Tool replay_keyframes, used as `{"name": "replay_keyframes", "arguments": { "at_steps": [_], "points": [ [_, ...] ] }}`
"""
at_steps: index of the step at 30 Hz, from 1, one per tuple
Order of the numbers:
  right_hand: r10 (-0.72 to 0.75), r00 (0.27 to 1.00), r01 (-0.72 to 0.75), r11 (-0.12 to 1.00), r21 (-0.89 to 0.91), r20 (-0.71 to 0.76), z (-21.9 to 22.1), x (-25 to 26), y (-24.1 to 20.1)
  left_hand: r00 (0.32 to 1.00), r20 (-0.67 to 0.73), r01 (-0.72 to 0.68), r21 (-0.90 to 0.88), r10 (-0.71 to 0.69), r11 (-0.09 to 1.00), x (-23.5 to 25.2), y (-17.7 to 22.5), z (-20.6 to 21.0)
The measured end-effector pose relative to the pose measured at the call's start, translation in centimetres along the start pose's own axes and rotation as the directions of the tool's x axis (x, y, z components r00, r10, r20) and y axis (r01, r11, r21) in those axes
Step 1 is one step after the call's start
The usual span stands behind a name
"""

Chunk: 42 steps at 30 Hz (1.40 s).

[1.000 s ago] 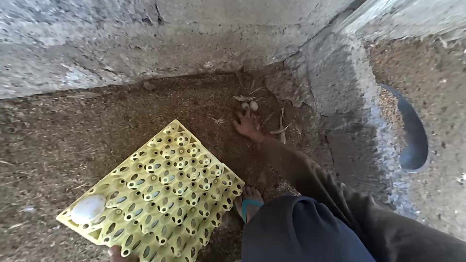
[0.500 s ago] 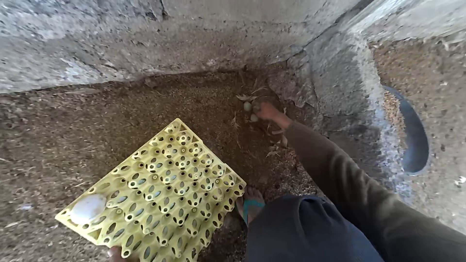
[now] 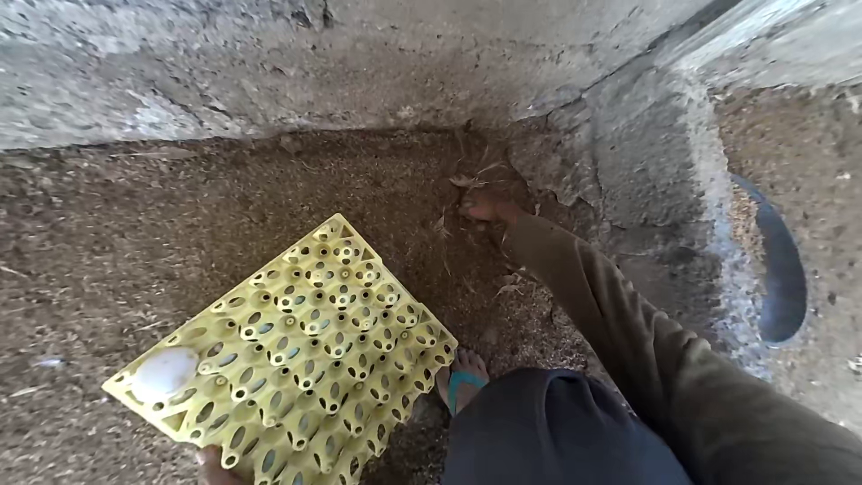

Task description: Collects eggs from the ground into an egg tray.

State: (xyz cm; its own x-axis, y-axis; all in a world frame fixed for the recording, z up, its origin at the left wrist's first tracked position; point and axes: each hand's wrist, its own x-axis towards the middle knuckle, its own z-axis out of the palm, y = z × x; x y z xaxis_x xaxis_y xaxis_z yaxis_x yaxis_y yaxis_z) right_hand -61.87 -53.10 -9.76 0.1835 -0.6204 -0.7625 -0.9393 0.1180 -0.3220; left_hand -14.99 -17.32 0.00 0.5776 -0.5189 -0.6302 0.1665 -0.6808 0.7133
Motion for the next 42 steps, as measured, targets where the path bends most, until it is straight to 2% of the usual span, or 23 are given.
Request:
{"name": "replay_keyframes", "arguments": {
  "at_steps": [3, 7, 12, 17, 20, 25, 28, 30, 31, 33, 36, 40, 42],
  "points": [
    [0.032, 0.998, -0.042, 0.981, 0.189, 0.059, -0.1, -1.5, 0.5, 1.000, -0.016, 0.012, -0.012, -0.013, 1.000, 0.0, -0.2, 0.1],
    [0.089, 0.969, -0.189, 0.865, 0.464, 0.230, 0.3, -2.9, 0.2, 1.000, -0.004, -0.003, -0.028, 0.003, 1.000, 0.2, -0.3, 0.2],
    [0.230, 0.921, -0.378, 0.728, 0.572, 0.316, 1.2, -4.0, -0.7, 1.000, -0.006, -0.005, -0.013, 0.005, 1.000, -0.1, -0.1, 0.1],
    [0.139, 0.918, -0.366, 0.656, 0.660, 0.371, 1.8, -4.0, -0.4, 1.000, -0.005, -0.004, 0.032, 0.004, 0.999, 0.1, -0.6, -0.2],
    [0.151, 0.918, -0.364, 0.688, 0.628, 0.367, 1.8, -4.3, -0.6, 1.000, -0.006, 0.007, 0.071, -0.006, 0.997, 0.0, -0.4, -0.2],
    [0.311, 0.921, -0.378, 0.861, 0.340, 0.236, 0.6, -7.0, -1.7, 1.000, 0.007, -0.001, 0.088, 0.000, 0.996, -0.3, 0.1, -0.5],
    [0.273, 0.957, -0.288, 0.865, 0.410, 0.097, 0.1, -9.3, -1.5, 1.000, 0.005, -0.024, 0.081, 0.024, 0.996, -0.4, -0.1, -0.3],
    [0.283, 0.958, -0.262, 0.778, 0.570, 0.055, 0.2, -8.2, 2.0, 1.000, 0.011, -0.025, 0.090, 0.024, 0.996, -0.4, -0.2, -0.5],
    [0.295, 0.955, -0.228, 0.696, 0.681, 0.019, 0.1, -7.9, 3.4, 1.000, 0.011, -0.024, 0.091, 0.023, 0.996, -0.3, -0.2, -0.5],
    [0.345, 0.938, -0.147, 0.471, 0.870, -0.029, -0.6, -8.2, 4.3, 1.000, 0.016, -0.026, 0.076, 0.024, 0.997, -0.3, -0.2, -0.5],
    [0.395, 0.919, -0.093, 0.180, 0.979, 0.015, -1.2, -8.6, 5.5, 0.999, 0.028, -0.026, 0.055, 0.024, 0.998, -0.2, -0.3, -0.7],
    [0.335, 0.941, -0.051, -0.008, 0.999, 0.051, -1.3, -9.0, 5.6, 1.000, 0.012, -0.019, 0.060, 0.019, 0.998, -0.4, 0.1, -0.3],
    [0.294, 0.955, -0.030, -0.036, 0.999, 0.040, -1.1, -8.3, 5.9, 1.000, 0.014, -0.022, 0.055, 0.022, 0.998, -0.4, 0.1, -0.4]
  ]
}}
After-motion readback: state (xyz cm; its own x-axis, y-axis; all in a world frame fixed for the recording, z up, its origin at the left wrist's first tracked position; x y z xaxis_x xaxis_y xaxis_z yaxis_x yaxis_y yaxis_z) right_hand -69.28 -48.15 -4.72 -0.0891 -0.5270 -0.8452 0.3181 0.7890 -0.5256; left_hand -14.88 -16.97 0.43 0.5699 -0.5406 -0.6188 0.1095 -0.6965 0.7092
